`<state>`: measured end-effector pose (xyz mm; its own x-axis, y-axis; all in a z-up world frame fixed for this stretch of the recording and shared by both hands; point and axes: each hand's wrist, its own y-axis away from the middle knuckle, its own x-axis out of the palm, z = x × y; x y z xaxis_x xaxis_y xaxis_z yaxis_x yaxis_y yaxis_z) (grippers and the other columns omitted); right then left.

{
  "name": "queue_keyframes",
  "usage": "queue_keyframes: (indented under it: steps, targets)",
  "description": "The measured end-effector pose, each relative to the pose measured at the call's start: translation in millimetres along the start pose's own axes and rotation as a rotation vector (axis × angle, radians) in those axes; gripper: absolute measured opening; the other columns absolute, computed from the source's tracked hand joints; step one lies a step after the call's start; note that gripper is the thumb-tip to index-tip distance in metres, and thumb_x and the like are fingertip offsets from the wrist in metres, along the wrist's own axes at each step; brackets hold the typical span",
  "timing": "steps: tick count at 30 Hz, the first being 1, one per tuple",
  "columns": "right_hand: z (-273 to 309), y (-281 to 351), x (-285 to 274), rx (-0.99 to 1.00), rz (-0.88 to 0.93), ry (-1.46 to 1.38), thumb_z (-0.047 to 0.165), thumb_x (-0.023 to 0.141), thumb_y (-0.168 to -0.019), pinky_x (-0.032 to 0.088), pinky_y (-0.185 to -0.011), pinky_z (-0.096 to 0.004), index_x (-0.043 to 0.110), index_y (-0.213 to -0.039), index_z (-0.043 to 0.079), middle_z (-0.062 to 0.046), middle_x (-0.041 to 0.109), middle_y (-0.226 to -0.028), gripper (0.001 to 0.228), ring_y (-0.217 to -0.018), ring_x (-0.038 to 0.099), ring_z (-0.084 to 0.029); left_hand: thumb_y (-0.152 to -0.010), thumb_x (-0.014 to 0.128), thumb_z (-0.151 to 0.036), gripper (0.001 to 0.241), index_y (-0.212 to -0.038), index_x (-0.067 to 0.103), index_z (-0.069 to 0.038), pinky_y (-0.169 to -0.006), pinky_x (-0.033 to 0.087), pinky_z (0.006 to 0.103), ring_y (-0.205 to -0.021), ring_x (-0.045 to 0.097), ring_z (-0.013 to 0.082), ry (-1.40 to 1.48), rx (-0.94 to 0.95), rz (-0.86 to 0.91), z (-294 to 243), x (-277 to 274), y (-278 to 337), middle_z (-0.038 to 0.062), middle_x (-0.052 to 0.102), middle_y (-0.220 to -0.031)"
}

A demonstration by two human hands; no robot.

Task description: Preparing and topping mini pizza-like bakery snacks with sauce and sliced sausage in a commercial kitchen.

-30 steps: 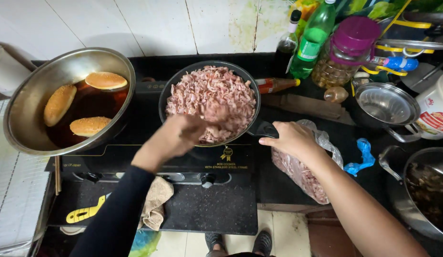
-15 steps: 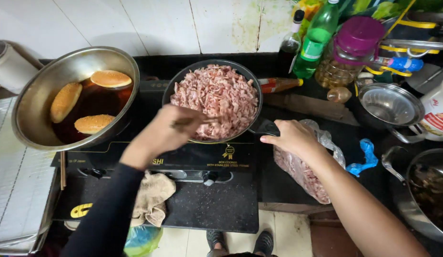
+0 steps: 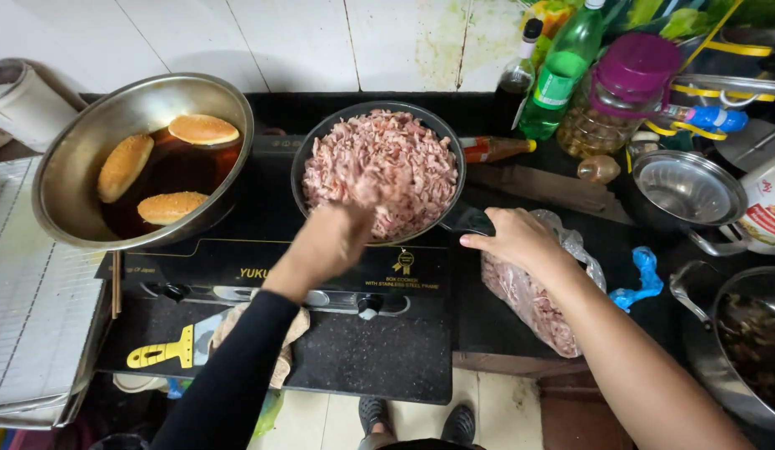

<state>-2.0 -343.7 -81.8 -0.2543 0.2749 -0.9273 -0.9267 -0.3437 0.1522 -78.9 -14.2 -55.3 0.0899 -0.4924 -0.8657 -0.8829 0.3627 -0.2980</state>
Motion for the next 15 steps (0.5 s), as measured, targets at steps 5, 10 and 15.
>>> queue_keyframes:
  steps: [5, 10, 15]
  targets:
    - [-1, 2, -3, 0.001, 0.012, -0.025, 0.060, 0.078, -0.075, 0.056, -0.089, -0.052, 0.072, -0.110, 0.007, -0.022, 0.074, -0.104, 0.064, -0.101, 0.071, -0.040, -0.089, 0.066, -0.005, 0.017, -0.100, 0.079, -0.004, -0.070, 0.061, 0.0334, -0.073, 0.077, 0.0249, 0.148, 0.029, -0.079, -50, -66, 14, 0.015, 0.078, -0.093]
    - [1, 1, -5, -0.004, 0.036, -0.029, 0.060, 0.077, -0.077, 0.056, -0.089, -0.052, 0.073, -0.111, 0.006, -0.022, 0.075, -0.103, 0.064, -0.100, 0.072, -0.040, -0.095, 0.063, -0.005, 0.020, -0.109, 0.077, 0.001, -0.070, 0.060, 0.0299, -0.075, 0.077, 0.0218, 0.352, -0.235, -0.260, -49, -86, 26, 0.013, 0.080, -0.089]
    - [4, 1, -9, 0.000, 0.023, -0.016, 0.059, 0.078, -0.076, 0.056, -0.088, -0.053, 0.071, -0.111, 0.005, -0.023, 0.074, -0.102, 0.064, -0.100, 0.071, -0.042, -0.098, 0.062, -0.003, 0.023, -0.116, 0.074, 0.005, -0.075, 0.057, 0.0319, -0.084, 0.073, 0.0243, 0.245, -0.136, -0.435, -65, -74, 36, 0.017, 0.072, -0.100]
